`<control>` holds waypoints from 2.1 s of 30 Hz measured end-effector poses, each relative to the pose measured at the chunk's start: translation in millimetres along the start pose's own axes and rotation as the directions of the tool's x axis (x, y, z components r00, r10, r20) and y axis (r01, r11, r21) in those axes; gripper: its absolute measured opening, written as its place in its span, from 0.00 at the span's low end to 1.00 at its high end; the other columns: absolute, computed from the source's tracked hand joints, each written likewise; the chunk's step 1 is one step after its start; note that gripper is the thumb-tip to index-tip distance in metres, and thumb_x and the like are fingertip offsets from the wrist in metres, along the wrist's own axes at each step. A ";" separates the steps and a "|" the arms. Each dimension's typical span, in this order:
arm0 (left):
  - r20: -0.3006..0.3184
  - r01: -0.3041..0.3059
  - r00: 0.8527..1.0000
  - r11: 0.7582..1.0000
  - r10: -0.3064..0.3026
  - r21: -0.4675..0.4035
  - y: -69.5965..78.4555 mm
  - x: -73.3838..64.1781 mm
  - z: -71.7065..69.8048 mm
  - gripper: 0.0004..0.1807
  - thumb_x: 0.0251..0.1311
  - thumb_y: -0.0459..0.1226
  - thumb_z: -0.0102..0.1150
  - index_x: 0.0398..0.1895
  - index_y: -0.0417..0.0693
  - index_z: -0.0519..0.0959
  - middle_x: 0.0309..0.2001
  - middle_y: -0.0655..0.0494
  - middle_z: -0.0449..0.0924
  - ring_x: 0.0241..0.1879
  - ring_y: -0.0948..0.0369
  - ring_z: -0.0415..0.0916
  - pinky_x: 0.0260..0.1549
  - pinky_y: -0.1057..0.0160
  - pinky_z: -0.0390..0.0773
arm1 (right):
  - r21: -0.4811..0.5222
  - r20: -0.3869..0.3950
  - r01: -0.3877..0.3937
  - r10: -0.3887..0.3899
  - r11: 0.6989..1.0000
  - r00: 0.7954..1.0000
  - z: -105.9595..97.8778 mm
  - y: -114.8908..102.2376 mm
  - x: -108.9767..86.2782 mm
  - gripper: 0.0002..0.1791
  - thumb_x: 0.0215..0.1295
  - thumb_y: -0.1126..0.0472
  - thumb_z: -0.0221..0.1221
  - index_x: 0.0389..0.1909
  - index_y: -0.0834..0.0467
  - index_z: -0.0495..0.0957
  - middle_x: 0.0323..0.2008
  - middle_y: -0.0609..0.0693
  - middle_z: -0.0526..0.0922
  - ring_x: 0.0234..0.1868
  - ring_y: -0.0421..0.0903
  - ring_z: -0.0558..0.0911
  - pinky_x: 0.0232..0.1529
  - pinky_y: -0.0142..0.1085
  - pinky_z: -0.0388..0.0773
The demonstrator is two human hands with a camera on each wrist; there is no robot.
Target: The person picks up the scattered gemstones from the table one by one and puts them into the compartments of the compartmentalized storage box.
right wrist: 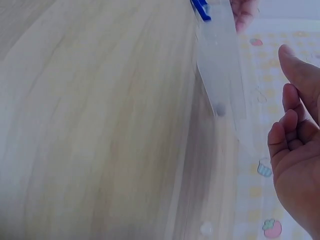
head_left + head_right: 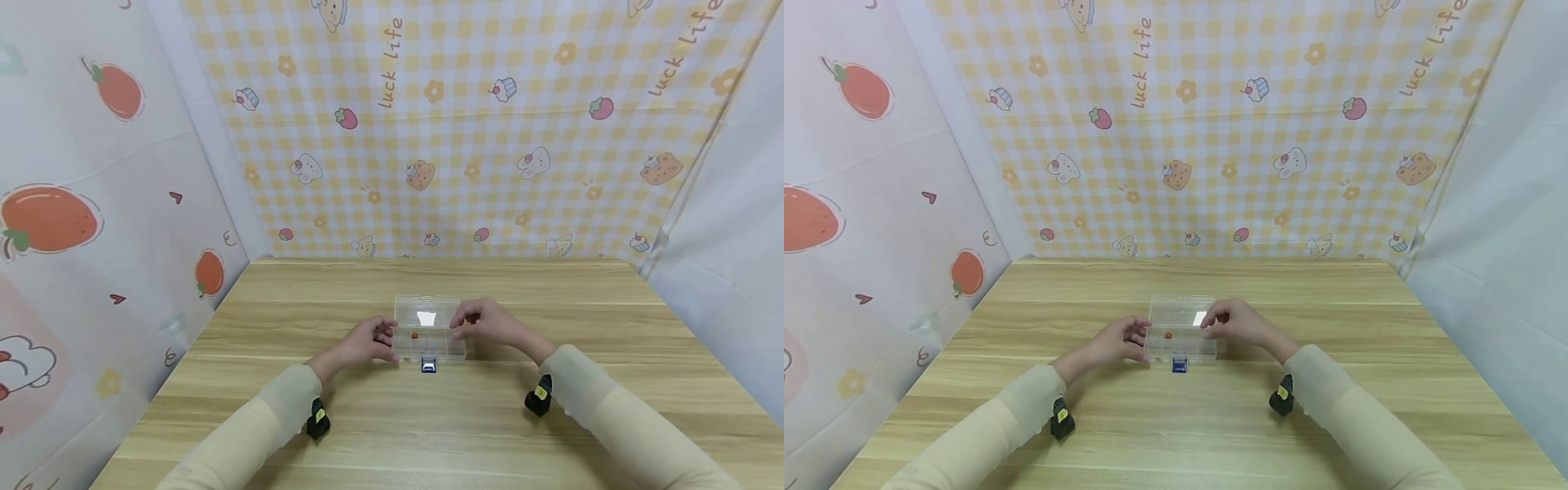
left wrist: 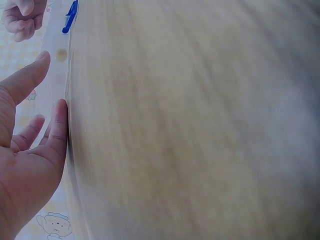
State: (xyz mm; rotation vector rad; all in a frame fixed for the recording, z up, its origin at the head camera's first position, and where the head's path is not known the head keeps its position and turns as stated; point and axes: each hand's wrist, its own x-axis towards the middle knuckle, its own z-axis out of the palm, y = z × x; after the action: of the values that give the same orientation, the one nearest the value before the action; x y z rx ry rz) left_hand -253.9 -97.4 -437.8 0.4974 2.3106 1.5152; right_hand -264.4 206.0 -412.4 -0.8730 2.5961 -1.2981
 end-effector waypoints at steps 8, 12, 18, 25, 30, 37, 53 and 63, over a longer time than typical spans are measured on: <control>0.000 0.013 1.000 1.000 -0.013 0.015 0.7 0.7 -0.4 0.36 0.46 0.29 0.75 0.61 0.36 0.70 0.51 0.47 0.74 0.46 0.56 0.74 0.47 0.60 0.76 | 0.043 -0.055 -0.069 0.071 0.997 0.996 -18.7 9.2 -14.9 0.07 0.56 0.64 0.70 0.35 0.61 0.85 0.36 0.51 0.81 0.30 0.46 0.69 0.30 0.32 0.66; 0.002 0.016 1.000 0.999 -0.016 0.028 0.6 0.3 -1.1 0.37 0.46 0.30 0.75 0.61 0.37 0.70 0.51 0.48 0.74 0.46 0.56 0.74 0.47 0.60 0.76 | 0.080 -0.075 -0.120 0.126 0.990 0.989 -28.6 16.6 -23.0 0.09 0.57 0.65 0.69 0.38 0.64 0.84 0.41 0.53 0.81 0.29 0.45 0.69 0.29 0.31 0.67; 0.006 0.017 1.000 0.999 -0.017 0.038 0.8 -0.9 -1.8 0.37 0.46 0.31 0.75 0.62 0.38 0.70 0.51 0.49 0.73 0.46 0.57 0.74 0.47 0.60 0.76 | 0.122 -0.093 -0.151 0.163 0.981 0.982 -40.0 24.5 -34.7 0.13 0.58 0.65 0.68 0.41 0.67 0.82 0.42 0.57 0.81 0.32 0.46 0.73 0.32 0.33 0.73; 0.013 0.014 1.000 0.999 -0.015 0.032 1.8 -1.4 -1.7 0.37 0.46 0.30 0.75 0.62 0.36 0.70 0.51 0.48 0.73 0.46 0.56 0.74 0.47 0.61 0.77 | 0.094 -0.074 -0.154 0.161 0.984 0.984 -48.5 36.9 -45.8 0.14 0.58 0.65 0.67 0.43 0.69 0.81 0.34 0.55 0.80 0.34 0.46 0.75 0.34 0.34 0.73; 0.011 0.012 1.000 1.000 -0.013 0.022 1.4 -0.9 -1.6 0.36 0.46 0.29 0.75 0.61 0.36 0.70 0.51 0.47 0.73 0.46 0.56 0.74 0.46 0.61 0.77 | 0.078 -0.057 -0.188 0.193 0.979 0.979 -52.7 46.8 -50.1 0.15 0.58 0.62 0.68 0.44 0.67 0.81 0.34 0.54 0.79 0.34 0.46 0.74 0.33 0.34 0.73; 0.015 0.014 1.000 1.000 -0.014 0.012 -2.0 2.5 -1.7 0.37 0.46 0.29 0.75 0.61 0.36 0.70 0.50 0.47 0.73 0.45 0.56 0.74 0.47 0.61 0.76 | 0.128 0.010 -0.224 0.225 0.966 0.974 -55.6 55.9 -54.6 0.17 0.59 0.62 0.68 0.46 0.66 0.80 0.40 0.56 0.82 0.39 0.48 0.77 0.37 0.34 0.76; 0.027 0.016 1.000 1.000 -0.016 0.012 -0.8 1.4 -3.2 0.38 0.46 0.30 0.75 0.62 0.36 0.69 0.50 0.48 0.73 0.45 0.57 0.74 0.48 0.60 0.76 | 0.118 0.050 -0.250 0.246 0.961 0.968 -54.1 65.6 -54.8 0.15 0.58 0.62 0.68 0.43 0.65 0.80 0.38 0.56 0.79 0.36 0.48 0.74 0.33 0.35 0.74; 0.016 0.017 1.000 1.000 -0.017 0.014 0.2 0.3 -1.5 0.37 0.45 0.29 0.75 0.62 0.36 0.69 0.49 0.48 0.73 0.45 0.56 0.74 0.47 0.61 0.76 | 0.104 0.078 -0.232 0.225 0.967 0.971 -53.6 71.5 -52.2 0.14 0.58 0.63 0.68 0.42 0.66 0.80 0.36 0.54 0.79 0.37 0.47 0.74 0.35 0.33 0.75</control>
State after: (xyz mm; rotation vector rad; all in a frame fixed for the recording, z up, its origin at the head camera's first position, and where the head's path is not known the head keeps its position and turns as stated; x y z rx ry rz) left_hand -254.8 -98.5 -437.0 0.4903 2.3091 1.4832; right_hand -271.1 305.2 -441.2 -0.5681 2.4583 -1.3117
